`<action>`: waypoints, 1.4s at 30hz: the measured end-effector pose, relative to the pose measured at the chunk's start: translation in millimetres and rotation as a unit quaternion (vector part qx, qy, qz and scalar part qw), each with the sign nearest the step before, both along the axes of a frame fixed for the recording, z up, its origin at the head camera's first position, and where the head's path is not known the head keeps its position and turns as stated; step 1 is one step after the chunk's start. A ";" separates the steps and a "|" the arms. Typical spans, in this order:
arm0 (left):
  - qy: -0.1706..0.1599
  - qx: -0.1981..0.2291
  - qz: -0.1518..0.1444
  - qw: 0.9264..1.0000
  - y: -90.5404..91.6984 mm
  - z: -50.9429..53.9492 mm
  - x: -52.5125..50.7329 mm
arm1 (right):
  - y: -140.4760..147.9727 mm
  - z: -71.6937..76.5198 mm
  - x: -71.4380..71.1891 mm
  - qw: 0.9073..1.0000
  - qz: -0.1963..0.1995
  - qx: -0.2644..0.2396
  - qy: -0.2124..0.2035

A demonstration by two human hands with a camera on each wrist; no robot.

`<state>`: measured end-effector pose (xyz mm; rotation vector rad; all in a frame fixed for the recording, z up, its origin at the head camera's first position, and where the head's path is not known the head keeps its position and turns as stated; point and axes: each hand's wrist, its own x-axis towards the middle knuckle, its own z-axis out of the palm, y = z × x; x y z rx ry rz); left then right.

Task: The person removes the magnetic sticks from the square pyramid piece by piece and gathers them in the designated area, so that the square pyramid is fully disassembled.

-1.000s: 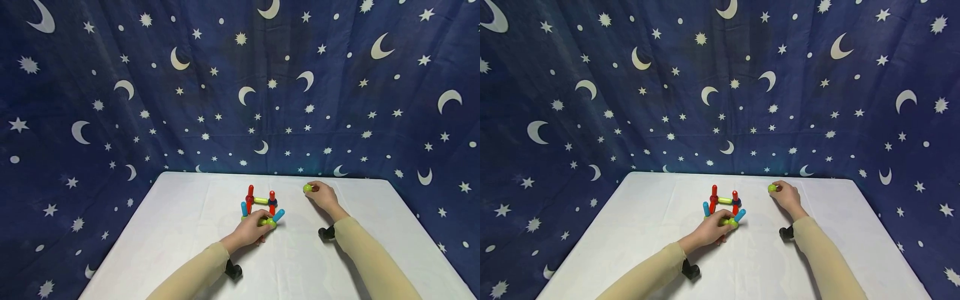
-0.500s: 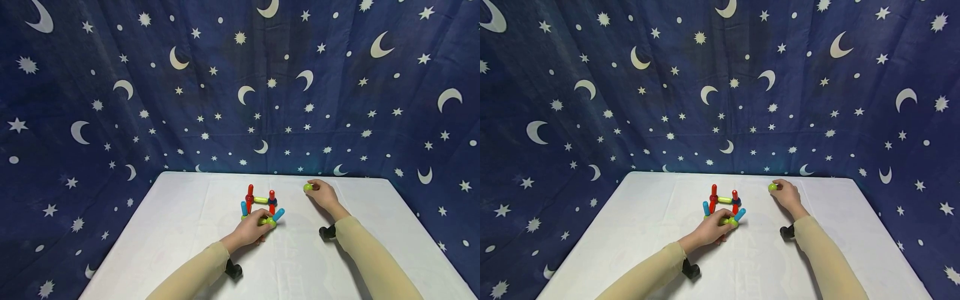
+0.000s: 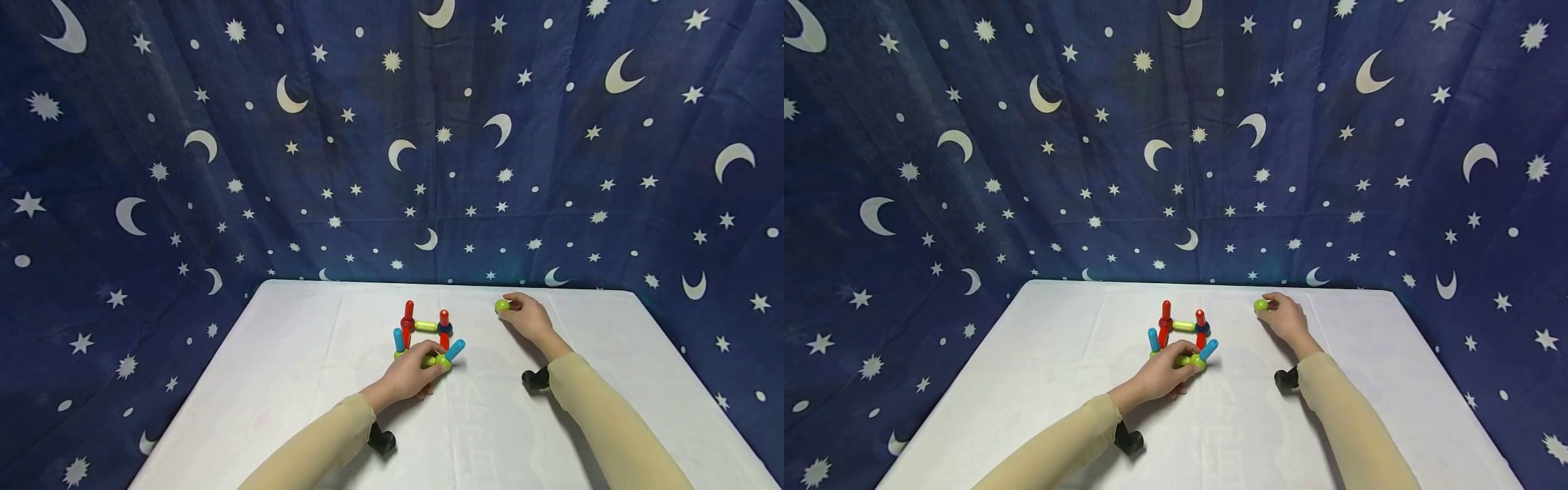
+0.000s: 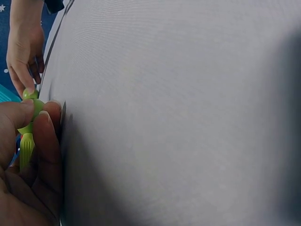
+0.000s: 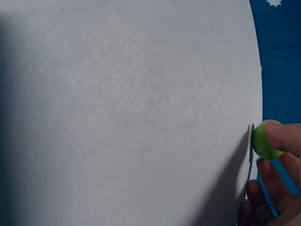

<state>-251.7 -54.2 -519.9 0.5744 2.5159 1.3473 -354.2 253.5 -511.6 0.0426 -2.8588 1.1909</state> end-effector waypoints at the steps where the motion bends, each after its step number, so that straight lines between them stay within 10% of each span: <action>1: -0.001 -0.001 0.000 1.000 0.3 0.2 0.0 | 0.4 0.6 0.6 1.000 -0.001 -0.002 -0.002; 16: -0.009 0.013 0.012 1.000 2.6 2.7 -2.0 | -16.1 17.2 30.9 0.996 0.061 -0.053 0.035; 25: -0.040 0.042 0.030 0.998 7.6 3.7 -5.0 | -54.4 18.7 72.1 0.968 0.148 -0.180 -0.089; 42: -0.017 0.040 0.039 0.998 9.5 0.1 -6.0 | -86.0 3.5 83.6 0.952 0.098 -0.270 -0.108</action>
